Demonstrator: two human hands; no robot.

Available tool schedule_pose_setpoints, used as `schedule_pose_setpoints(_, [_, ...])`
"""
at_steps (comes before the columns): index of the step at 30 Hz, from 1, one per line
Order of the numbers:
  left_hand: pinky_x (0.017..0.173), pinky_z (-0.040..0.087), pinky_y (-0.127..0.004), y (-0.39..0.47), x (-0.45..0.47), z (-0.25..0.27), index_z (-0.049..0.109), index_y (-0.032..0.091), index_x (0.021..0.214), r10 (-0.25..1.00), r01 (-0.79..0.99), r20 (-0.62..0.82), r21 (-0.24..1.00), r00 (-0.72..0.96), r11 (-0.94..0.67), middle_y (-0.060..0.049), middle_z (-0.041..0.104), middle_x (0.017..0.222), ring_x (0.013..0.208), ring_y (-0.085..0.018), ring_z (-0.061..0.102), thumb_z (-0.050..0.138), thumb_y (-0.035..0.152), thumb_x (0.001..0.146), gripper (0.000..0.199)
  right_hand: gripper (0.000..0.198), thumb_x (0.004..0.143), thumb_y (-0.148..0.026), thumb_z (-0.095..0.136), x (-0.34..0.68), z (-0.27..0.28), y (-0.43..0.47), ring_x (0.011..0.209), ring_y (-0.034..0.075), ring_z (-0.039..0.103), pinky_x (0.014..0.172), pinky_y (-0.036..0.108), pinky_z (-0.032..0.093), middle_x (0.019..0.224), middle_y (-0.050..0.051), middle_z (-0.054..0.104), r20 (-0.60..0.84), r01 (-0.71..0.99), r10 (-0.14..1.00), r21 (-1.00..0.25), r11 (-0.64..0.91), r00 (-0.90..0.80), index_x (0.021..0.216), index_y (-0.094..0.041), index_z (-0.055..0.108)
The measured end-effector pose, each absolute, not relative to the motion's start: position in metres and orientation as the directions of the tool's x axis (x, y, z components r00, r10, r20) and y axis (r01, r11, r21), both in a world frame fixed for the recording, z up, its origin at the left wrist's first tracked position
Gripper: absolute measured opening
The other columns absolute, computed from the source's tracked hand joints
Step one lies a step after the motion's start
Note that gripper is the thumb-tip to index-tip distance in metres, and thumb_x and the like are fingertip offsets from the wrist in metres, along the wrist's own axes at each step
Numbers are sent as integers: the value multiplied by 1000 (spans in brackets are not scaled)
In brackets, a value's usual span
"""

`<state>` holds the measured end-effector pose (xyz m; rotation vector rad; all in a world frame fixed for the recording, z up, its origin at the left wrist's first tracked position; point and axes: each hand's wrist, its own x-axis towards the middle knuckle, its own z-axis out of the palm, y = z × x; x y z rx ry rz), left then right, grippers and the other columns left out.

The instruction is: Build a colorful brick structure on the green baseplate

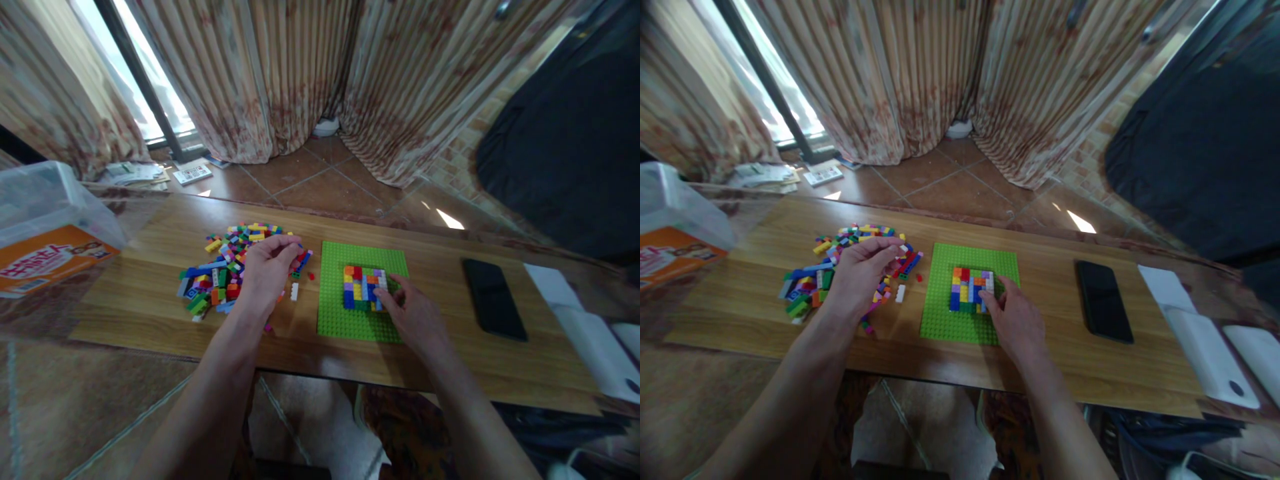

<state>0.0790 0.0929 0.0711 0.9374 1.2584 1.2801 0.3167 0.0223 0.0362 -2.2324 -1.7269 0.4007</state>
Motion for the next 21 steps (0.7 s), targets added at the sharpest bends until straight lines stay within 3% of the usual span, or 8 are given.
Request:
schedule_pose_setpoints(6, [57, 44, -20, 93, 85, 67, 73, 15, 77, 985, -158, -138, 980, -107, 120, -2, 69, 67, 57, -9, 56, 73, 23, 67, 14, 56, 94, -55, 40, 311, 35, 19, 77, 24, 64, 65, 34, 42, 91, 10, 70, -25, 902, 965, -351, -252, 259, 131, -16, 55])
schedule_pose_setpoints(10, [59, 46, -20, 92, 87, 65, 74, 15, 78, 987, -145, -126, 983, -98, 111, -2, 70, 70, 61, -10, 58, 71, 23, 68, 12, 58, 91, -56, 45, 321, 34, 20, 72, 23, 63, 66, 33, 43, 82, 8, 69, -54, 861, 973, -456, -225, 225, 128, -13, 57])
schedule_pose_setpoints(14, [58, 45, -21, 92, 84, 67, 74, 15, 77, 985, -110, -117, 989, -130, 103, -1, 68, 66, 57, -9, 56, 72, 21, 67, 12, 57, 95, -53, 36, 330, 37, 21, 74, 23, 64, 68, 33, 46, 86, 10, 71, -51, 798, 981, -574, -182, 186, 127, -11, 57])
schedule_pose_setpoints(21, [55, 44, -20, 93, 81, 71, 74, 15, 78, 981, -118, -123, 987, -151, 105, 0, 67, 63, 54, -8, 54, 72, 20, 66, 13, 70, 85, -58, 53, 328, 38, 19, 64, 19, 60, 63, 32, 44, 82, 6, 68, -98, 840, 984, -512, -180, 151, 137, -11, 48])
